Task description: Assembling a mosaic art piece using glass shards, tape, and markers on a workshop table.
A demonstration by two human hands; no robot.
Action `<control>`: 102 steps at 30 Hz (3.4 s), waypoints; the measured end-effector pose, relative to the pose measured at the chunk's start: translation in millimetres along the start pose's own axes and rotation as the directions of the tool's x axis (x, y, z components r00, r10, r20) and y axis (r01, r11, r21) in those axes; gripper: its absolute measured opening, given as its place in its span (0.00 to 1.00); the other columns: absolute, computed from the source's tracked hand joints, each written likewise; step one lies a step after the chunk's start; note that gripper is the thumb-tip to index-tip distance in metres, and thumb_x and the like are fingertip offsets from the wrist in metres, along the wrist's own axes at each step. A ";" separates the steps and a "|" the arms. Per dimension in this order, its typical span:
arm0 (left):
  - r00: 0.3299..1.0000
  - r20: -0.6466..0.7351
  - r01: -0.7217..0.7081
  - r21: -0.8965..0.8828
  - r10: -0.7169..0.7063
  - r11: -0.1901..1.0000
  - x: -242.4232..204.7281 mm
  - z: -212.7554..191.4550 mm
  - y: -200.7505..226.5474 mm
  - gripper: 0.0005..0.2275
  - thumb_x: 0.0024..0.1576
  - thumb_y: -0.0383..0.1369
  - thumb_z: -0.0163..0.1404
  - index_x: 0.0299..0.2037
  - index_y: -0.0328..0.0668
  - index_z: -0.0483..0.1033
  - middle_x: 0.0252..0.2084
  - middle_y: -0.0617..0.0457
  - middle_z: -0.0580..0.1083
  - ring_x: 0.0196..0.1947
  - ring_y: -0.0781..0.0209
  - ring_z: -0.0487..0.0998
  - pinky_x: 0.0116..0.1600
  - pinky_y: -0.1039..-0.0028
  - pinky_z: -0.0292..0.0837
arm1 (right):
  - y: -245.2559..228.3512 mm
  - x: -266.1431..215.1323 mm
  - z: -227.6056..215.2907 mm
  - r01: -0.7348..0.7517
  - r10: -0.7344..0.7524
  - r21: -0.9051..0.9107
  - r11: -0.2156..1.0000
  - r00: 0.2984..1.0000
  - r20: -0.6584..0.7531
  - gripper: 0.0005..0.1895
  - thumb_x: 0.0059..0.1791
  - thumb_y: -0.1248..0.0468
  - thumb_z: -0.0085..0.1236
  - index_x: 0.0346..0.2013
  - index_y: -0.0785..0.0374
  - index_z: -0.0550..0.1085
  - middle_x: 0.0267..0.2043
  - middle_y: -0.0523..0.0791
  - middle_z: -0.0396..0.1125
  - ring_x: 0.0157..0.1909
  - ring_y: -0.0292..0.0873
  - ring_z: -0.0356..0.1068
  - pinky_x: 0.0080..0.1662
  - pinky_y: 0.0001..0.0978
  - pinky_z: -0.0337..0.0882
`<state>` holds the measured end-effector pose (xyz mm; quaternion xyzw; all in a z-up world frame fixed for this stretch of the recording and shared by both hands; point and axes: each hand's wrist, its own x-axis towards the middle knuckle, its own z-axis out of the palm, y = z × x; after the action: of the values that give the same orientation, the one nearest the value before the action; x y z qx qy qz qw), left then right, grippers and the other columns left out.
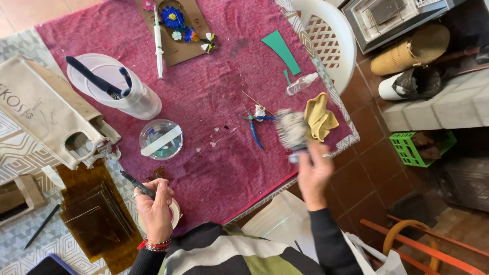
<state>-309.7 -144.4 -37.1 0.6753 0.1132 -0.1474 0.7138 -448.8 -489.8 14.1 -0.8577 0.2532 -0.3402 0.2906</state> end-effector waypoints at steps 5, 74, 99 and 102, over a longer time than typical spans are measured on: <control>0.999 0.027 0.019 -0.075 -0.017 0.997 12.5 6.3 -12.6 0.04 0.65 0.26 0.49 0.43 0.36 0.67 0.33 0.53 0.72 0.27 0.72 0.69 0.30 0.82 0.64 | 35.2 -8.1 45.2 0.059 -0.104 0.121 0.991 0.904 0.414 0.16 0.44 0.69 0.67 0.45 0.68 0.78 0.50 0.50 0.72 0.55 0.51 0.70 0.55 0.42 0.71; 0.989 0.106 0.123 -0.176 -0.105 0.977 90.9 -144.8 20.7 0.13 0.56 0.21 0.49 0.49 0.38 0.62 0.52 0.42 0.77 0.40 0.61 0.79 0.39 0.75 0.72 | -104.9 112.3 304.4 -0.131 -0.051 0.661 0.739 0.967 0.250 0.38 0.41 0.65 0.79 0.59 0.66 0.65 0.56 0.45 0.65 0.59 0.44 0.69 0.64 0.39 0.72; 0.984 0.174 0.128 -0.553 -0.036 0.824 72.0 -138.0 20.4 0.09 0.68 0.30 0.42 0.54 0.37 0.65 0.57 0.38 0.74 0.53 0.54 0.78 0.58 0.65 0.76 | 27.3 116.6 251.7 -0.026 -0.017 0.433 0.901 0.995 0.096 0.57 0.47 0.69 0.81 0.77 0.63 0.46 0.77 0.54 0.52 0.77 0.54 0.58 0.78 0.49 0.60; 0.999 0.018 0.052 -0.544 -0.050 0.837 68.3 -147.5 21.5 0.09 0.66 0.29 0.46 0.53 0.38 0.65 0.55 0.40 0.76 0.49 0.57 0.80 0.54 0.69 0.77 | 4.9 72.9 245.4 -0.142 0.066 0.426 0.894 0.980 0.187 0.49 0.49 0.69 0.72 0.75 0.63 0.48 0.74 0.54 0.52 0.72 0.51 0.60 0.71 0.45 0.66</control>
<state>-232.8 -0.3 -50.9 0.4413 0.1671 -0.1292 0.8721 -223.9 -459.3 -104.5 -0.7814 0.1907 -0.2987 0.5136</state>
